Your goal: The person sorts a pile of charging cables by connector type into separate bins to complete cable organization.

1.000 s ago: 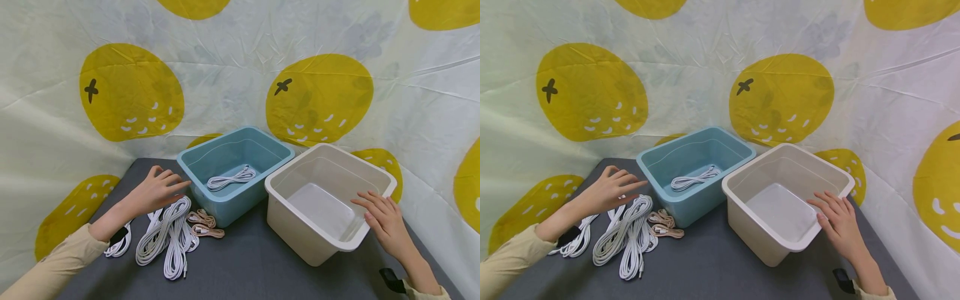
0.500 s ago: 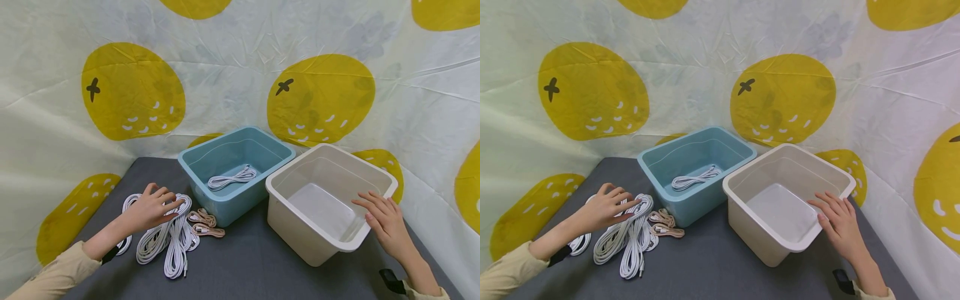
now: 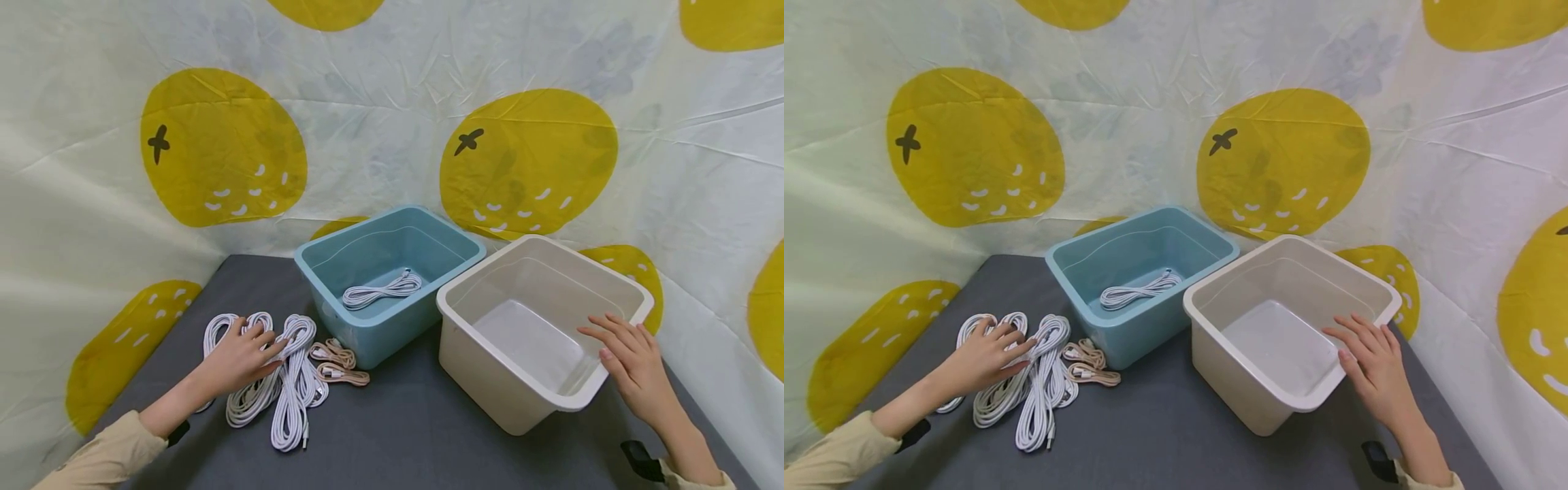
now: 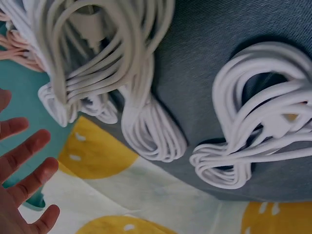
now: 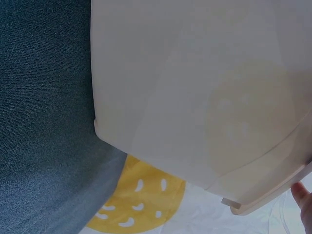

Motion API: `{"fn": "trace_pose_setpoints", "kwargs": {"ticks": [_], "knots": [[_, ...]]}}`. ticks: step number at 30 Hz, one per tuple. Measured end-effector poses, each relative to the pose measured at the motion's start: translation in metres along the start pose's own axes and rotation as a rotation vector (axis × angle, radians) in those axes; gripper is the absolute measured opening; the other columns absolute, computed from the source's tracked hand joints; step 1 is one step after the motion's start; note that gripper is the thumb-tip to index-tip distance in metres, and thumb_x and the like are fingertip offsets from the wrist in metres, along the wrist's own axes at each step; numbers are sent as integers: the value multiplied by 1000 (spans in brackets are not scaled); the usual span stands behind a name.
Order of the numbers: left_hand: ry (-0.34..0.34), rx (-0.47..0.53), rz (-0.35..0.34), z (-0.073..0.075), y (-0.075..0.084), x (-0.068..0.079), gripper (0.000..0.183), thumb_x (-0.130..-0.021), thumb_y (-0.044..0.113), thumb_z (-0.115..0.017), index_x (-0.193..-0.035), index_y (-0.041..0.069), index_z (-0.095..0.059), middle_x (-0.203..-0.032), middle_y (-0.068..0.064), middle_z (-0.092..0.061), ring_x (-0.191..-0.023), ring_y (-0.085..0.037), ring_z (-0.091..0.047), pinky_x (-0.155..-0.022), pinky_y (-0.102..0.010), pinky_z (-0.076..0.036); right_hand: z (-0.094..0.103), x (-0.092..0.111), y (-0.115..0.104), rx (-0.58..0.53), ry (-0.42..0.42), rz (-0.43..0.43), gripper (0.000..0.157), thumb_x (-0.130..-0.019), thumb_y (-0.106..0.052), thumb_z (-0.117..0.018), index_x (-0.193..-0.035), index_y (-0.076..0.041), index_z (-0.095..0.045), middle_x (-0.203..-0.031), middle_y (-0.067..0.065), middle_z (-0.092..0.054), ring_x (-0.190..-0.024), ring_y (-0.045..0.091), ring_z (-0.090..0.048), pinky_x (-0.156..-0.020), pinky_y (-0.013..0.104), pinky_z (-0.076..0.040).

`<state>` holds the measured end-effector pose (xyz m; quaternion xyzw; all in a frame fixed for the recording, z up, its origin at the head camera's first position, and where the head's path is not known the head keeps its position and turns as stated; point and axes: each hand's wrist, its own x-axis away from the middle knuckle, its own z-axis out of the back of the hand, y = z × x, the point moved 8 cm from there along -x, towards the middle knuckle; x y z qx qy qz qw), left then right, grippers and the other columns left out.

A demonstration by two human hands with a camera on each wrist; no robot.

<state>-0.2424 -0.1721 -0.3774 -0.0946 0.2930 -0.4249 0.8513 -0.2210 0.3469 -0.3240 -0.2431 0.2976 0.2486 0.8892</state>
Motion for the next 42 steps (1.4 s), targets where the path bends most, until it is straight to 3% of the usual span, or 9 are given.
{"fn": "trace_pose_setpoints", "kwargs": {"ticks": [5, 12, 15, 25, 42], "knots": [[-8, -20, 27, -8, -1, 5, 22, -73, 34, -66, -87, 17, -63, -75, -1, -58, -71, -21, -48, -65, -42, -33, 0, 1, 1, 5, 3, 2, 34, -82, -1, -45, -112, -8, -60, -134, -14, -41, -133, 4, -22, -105, 56, -2], [49, -19, 38, -21, 1, 13, 33, -88, 42, -44, -86, 14, -60, -69, -3, -53, -66, -23, -46, -63, -47, -34, 0, 0, 0, 8, 8, 11, 33, -83, -2, -44, -111, -8, -61, -134, -14, -42, -133, 4, -22, -106, 55, -3], [54, -13, 54, -24, 3, 15, 34, -86, 44, -47, -89, 12, -58, -67, -2, -52, -66, -23, -46, -64, -48, -35, 0, 0, -1, 8, 4, 10, 33, -82, -2, -45, -111, -7, -61, -134, -14, -42, -133, 3, -22, -106, 55, -3], [-8, 1, 119, -34, 9, 14, 39, -69, 35, -66, -98, 12, -55, -71, -3, -51, -64, -24, -46, -64, -45, -31, 0, -1, -2, 10, 1, 3, 33, -82, -1, -45, -111, -6, -60, -133, -13, -43, -133, 1, -20, -106, 55, -2], [-64, 43, 250, -32, 7, 5, 40, -65, 24, -72, -98, 17, -50, -72, -6, -44, -60, -23, -44, -61, -45, -30, 1, 0, -1, 10, 8, -4, 34, -82, -1, -45, -111, -7, -61, -134, -14, -43, -133, 2, -21, -106, 55, -2]]}}
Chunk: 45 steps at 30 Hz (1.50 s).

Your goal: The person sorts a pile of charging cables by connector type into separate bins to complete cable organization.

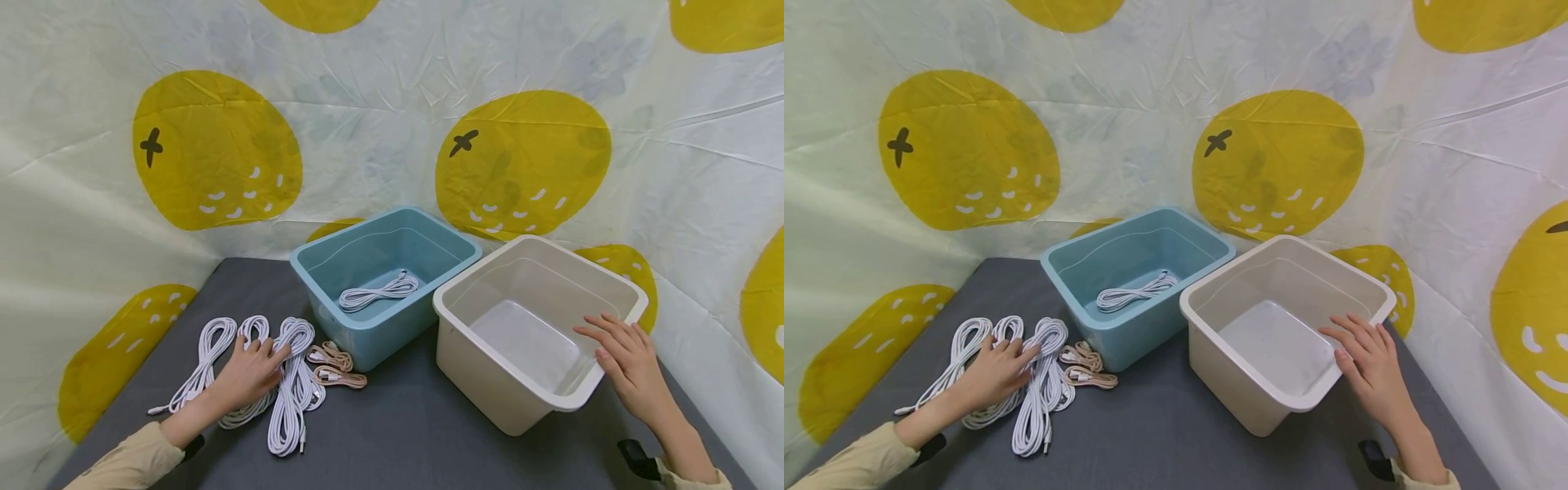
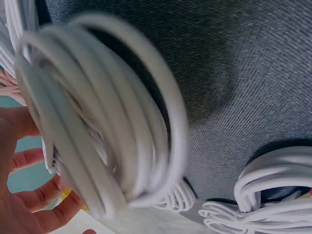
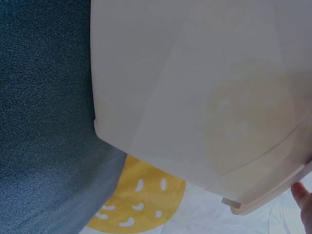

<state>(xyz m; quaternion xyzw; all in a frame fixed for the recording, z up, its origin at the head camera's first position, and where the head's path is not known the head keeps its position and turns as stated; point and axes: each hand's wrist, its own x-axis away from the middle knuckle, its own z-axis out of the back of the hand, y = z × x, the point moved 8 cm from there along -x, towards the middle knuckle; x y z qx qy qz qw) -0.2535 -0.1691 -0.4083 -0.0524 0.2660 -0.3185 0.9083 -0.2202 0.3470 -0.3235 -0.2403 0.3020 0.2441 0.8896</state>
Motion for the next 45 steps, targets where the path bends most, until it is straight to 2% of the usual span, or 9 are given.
{"fn": "trace_pose_setpoints", "kwargs": {"ticks": [6, 16, 19, 21, 24, 25, 28, 31, 45], "knots": [[58, -20, -23, 8, 0, -1, 44, -58, 20, -73, -96, 17, -51, -73, -7, -44, -62, -26, -44, -58, -47, -31, 0, -1, -1, -7, 3, 5, 33, -83, -2, -44, -111, -8, -61, -133, -13, -43, -133, 4, -22, -106, 56, -2], [45, -36, -41, 12, -6, 1, 49, -62, 15, -68, -110, 19, -56, -86, -12, -49, -71, -29, -43, -60, -52, -33, 0, -1, 0, -16, 9, 13, 34, -83, -2, -44, -111, -8, -61, -133, -12, -44, -133, 3, -22, -105, 57, -2], [50, -63, -39, 15, -8, 0, 54, -62, 15, -68, -114, 14, -53, -88, -14, -49, -73, -30, -44, -60, -51, -34, -1, -1, 1, -20, 16, 18, 34, -82, -1, -44, -110, -8, -61, -133, -12, -44, -133, 3, -23, -105, 57, -2], [57, -92, -37, 18, -9, 0, 49, -70, 15, -60, -118, 9, -51, -89, -15, -50, -74, -31, -45, -61, -51, -36, -1, 0, 1, -22, 19, 20, 34, -82, -1, -44, -110, -8, -61, -133, -12, -45, -133, 3, -23, -105, 57, -2], [64, -117, -37, 21, -10, -2, 41, -87, 20, -32, -119, 3, -51, -89, -15, -50, -77, -32, -44, -61, -50, -36, -1, 0, 1, -22, 18, 16, 34, -82, -1, -45, -110, -8, -61, -133, -12, -44, -133, 2, -23, -105, 57, -2], [59, -117, -39, 22, -10, -2, 41, -87, 20, -31, -119, 3, -52, -90, -15, -50, -78, -31, -44, -61, -50, -36, -1, 0, 1, -22, 15, 12, 34, -81, -1, -45, -110, -8, -61, -133, -12, -44, -133, 2, -22, -105, 57, -1], [41, -108, -49, 25, -11, -4, 36, -85, 19, -45, -117, 5, -54, -91, -14, -49, -81, -30, -44, -60, -48, -37, 0, -1, 1, -23, 11, 3, 35, -81, -1, -45, -111, -8, -61, -133, -13, -44, -133, 2, -22, -105, 57, -1], [25, -101, -59, 29, -12, -6, 54, -64, 14, -70, -116, 6, -55, -92, -13, -50, -82, -30, -45, -59, -47, -39, 0, -1, 0, -22, 15, 6, 35, -81, 0, -45, -111, -8, -61, -133, -12, -45, -133, 2, -22, -105, 58, -1], [8, -94, -39, 45, -21, -15, 67, -59, 2, -78, -121, 10, -52, -99, -14, -50, -86, -30, -45, -62, -47, -41, 0, -1, 1, -24, 33, 26, 33, -82, -1, -44, -109, -6, -61, -131, -9, -47, -132, 3, -24, -104, 58, -2]]}}
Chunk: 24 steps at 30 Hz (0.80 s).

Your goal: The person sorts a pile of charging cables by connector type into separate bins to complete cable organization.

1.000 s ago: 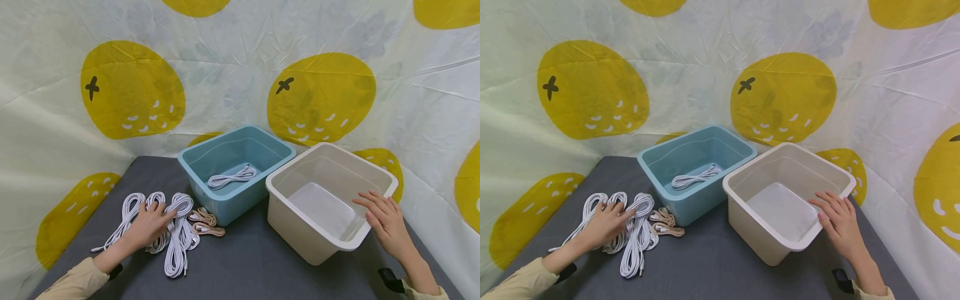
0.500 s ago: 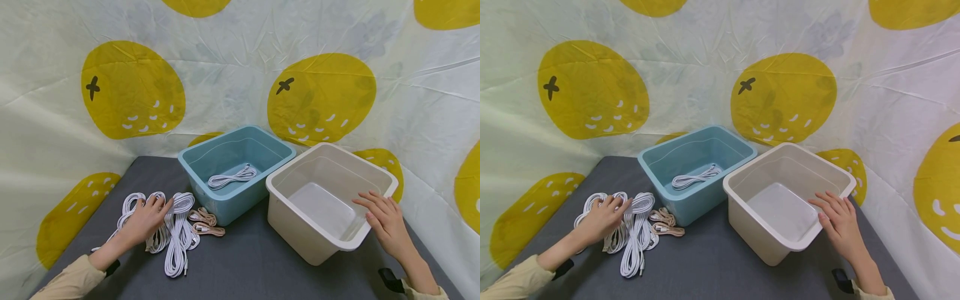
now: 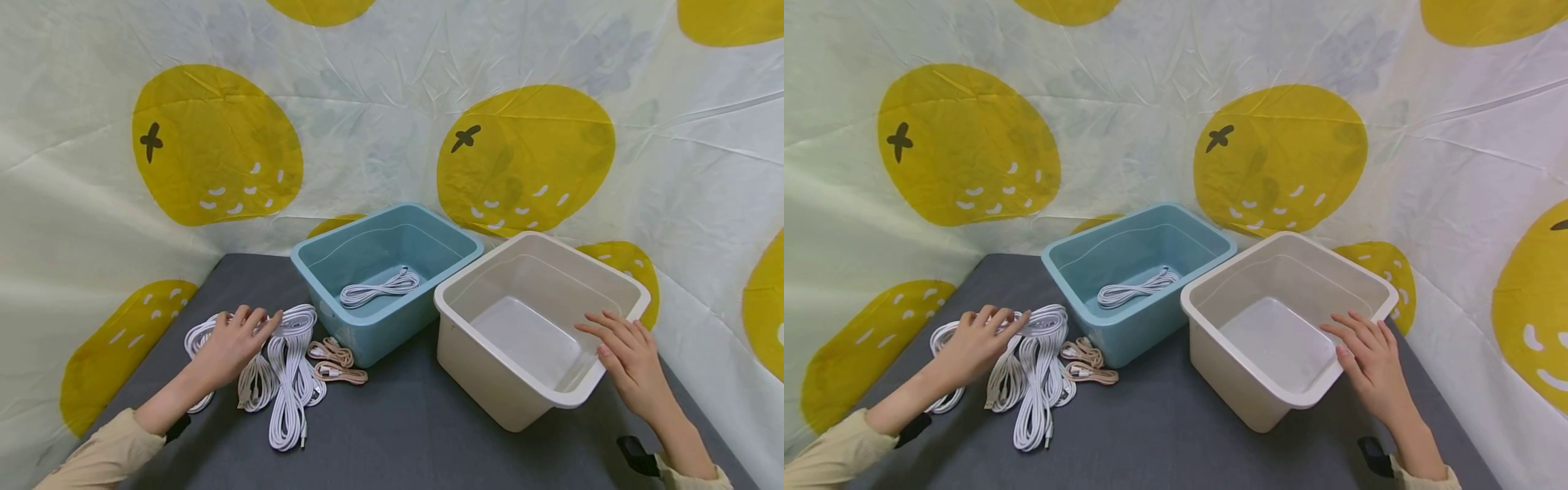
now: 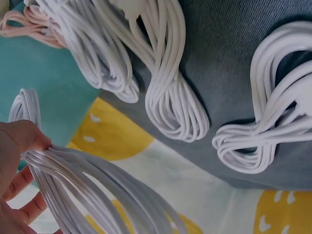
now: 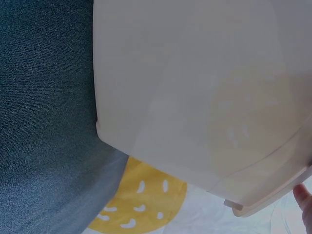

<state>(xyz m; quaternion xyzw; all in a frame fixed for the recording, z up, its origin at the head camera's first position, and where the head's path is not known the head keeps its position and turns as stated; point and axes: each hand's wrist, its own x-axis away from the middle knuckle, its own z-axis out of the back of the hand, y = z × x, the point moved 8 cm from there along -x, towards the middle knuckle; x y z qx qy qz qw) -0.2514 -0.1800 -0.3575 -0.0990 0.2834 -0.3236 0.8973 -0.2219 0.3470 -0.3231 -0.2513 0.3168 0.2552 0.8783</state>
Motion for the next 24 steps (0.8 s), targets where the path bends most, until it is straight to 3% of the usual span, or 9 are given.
{"fn": "trace_pose_setpoints", "kwargs": {"ticks": [9, 24], "knots": [[39, -8, -22, 19, -7, -6, 83, -47, 1, -83, -123, 10, -52, -99, -12, -52, -88, -30, -44, -68, -47, -39, 0, 0, 0, -3, -6, -7, 33, -82, -1, -44, -110, -7, -61, -131, -12, -46, -132, 2, -24, -104, 58, -2], [108, -21, -37, 50, -22, -18, 75, -50, 1, -83, -119, 11, -54, -95, -10, -55, -84, -33, -47, -67, -45, -39, 0, 1, 2, 2, -4, -2, 33, -82, -2, -43, -109, -7, -62, -131, -13, -46, -132, 4, -26, -104, 58, -3]]}}
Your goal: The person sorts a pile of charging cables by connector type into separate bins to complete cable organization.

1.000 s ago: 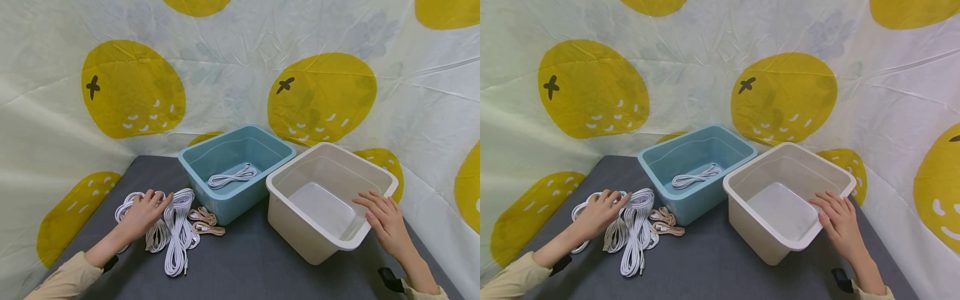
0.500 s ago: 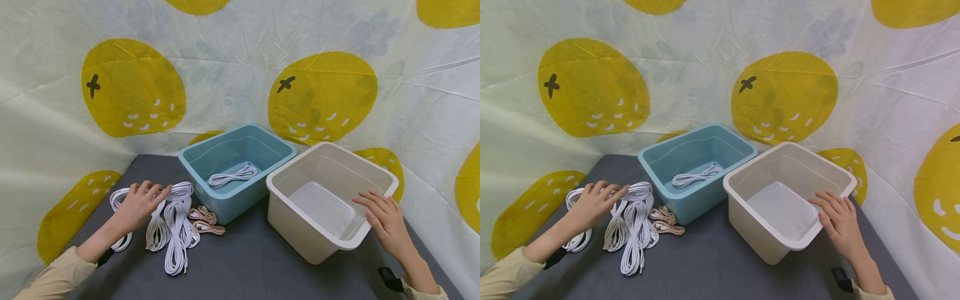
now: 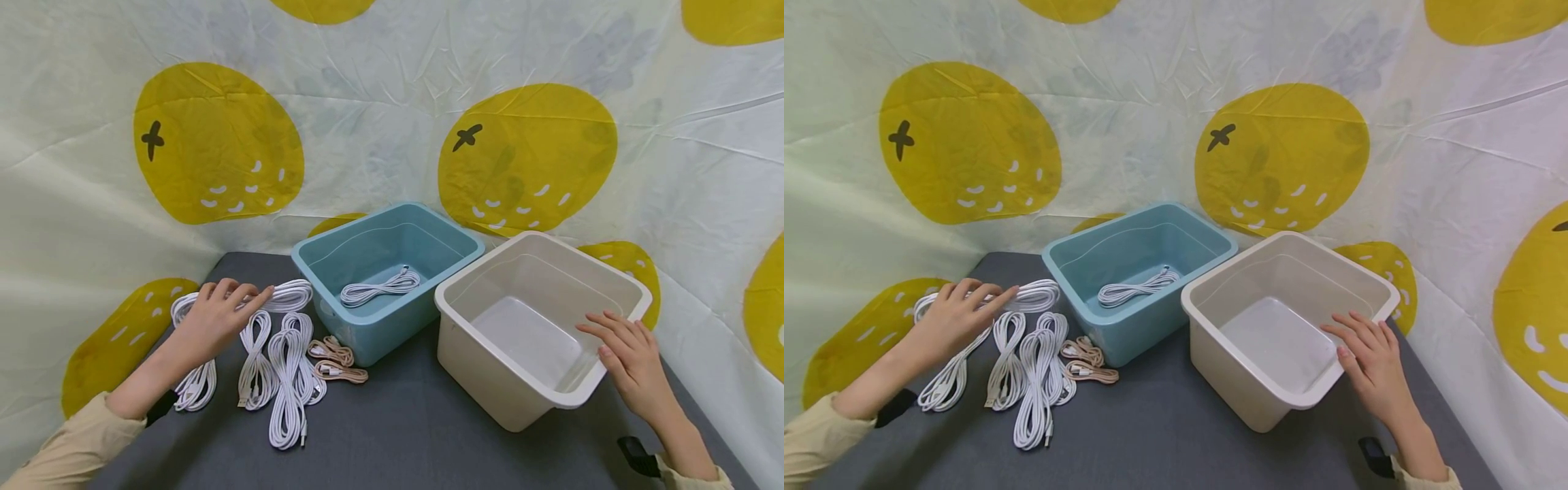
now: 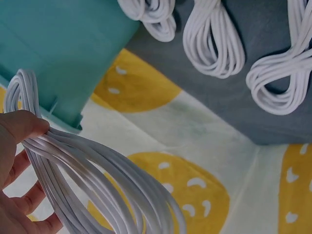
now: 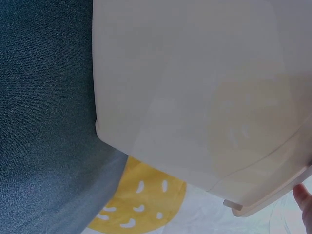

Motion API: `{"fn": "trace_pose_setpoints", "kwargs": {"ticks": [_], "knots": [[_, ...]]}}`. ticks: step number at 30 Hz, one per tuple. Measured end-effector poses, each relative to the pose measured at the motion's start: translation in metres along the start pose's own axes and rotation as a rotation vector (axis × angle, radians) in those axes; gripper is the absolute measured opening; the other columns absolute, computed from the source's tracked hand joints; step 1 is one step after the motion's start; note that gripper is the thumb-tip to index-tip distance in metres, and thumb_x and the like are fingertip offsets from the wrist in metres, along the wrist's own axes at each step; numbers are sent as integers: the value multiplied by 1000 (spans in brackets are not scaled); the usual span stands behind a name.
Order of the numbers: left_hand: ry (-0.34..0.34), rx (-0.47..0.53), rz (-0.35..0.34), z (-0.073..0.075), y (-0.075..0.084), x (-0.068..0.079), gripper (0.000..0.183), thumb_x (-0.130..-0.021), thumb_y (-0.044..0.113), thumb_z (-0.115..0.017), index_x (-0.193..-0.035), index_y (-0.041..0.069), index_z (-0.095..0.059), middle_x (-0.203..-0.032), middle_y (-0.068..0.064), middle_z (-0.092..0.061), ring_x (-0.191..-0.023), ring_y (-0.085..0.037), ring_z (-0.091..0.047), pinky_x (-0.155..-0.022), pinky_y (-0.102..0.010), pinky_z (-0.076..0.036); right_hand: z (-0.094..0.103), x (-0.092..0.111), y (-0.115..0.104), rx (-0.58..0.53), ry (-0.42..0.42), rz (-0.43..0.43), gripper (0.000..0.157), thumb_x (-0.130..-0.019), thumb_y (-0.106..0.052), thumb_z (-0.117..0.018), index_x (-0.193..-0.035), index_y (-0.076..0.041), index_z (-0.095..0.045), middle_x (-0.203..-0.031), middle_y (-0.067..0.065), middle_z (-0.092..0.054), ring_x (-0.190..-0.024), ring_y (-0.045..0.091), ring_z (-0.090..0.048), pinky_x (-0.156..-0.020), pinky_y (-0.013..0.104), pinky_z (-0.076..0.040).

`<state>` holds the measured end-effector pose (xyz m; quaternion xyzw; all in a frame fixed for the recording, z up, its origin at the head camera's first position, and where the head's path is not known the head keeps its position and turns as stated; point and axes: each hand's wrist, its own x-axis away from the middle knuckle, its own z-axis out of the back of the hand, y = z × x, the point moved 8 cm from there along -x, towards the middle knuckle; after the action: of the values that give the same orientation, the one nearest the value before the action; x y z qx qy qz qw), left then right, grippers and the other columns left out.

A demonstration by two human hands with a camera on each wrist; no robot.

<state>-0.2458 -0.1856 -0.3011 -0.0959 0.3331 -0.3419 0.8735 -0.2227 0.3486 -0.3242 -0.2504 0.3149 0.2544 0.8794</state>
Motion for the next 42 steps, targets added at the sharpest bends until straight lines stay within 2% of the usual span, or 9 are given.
{"fn": "trace_pose_setpoints", "kwargs": {"ticks": [12, 21, 30, 34, 42], "knots": [[32, -30, -21, 20, -10, -12, 78, -51, 3, -80, -122, 12, -51, -95, -11, -54, -84, -32, -48, -66, -46, -40, 1, -1, 0, -6, 1, -1, 33, -82, -2, -43, -109, -7, -61, -131, -12, -46, -132, 3, -24, -103, 59, -2], [62, -49, -52, 29, -13, -26, 78, -51, 2, -80, -123, 12, -51, -96, -12, -54, -84, -31, -47, -64, -45, -39, 0, -1, -1, -4, -1, -2, 33, -82, -2, -44, -109, -7, -62, -131, -11, -47, -131, 2, -25, -103, 60, -2], [77, -18, -73, 28, -14, -49, 69, -61, -2, -74, -124, 12, -50, -99, -11, -54, -89, -32, -47, -67, -46, -38, 1, 0, -1, 1, 1, -5, 33, -82, -1, -44, -109, -7, -62, -131, -9, -47, -131, 5, -26, -104, 59, -2], [86, -7, -90, 24, -9, -62, 63, -67, -4, -70, -124, 13, -49, -99, -10, -54, -88, -30, -47, -69, -46, -37, 0, -1, -1, 2, 2, -2, 32, -82, -2, -44, -110, -7, -62, -130, -6, -49, -131, 6, -27, -104, 58, -2], [109, -3, -119, 19, -1, -93, 58, -72, -8, -65, -124, 14, -51, -100, -8, -55, -88, -28, -48, -70, -44, -36, 1, -1, -3, 10, 2, 8, 32, -83, -3, -44, -109, -6, -62, -129, -1, -50, -131, 8, -28, -104, 58, -3]]}}
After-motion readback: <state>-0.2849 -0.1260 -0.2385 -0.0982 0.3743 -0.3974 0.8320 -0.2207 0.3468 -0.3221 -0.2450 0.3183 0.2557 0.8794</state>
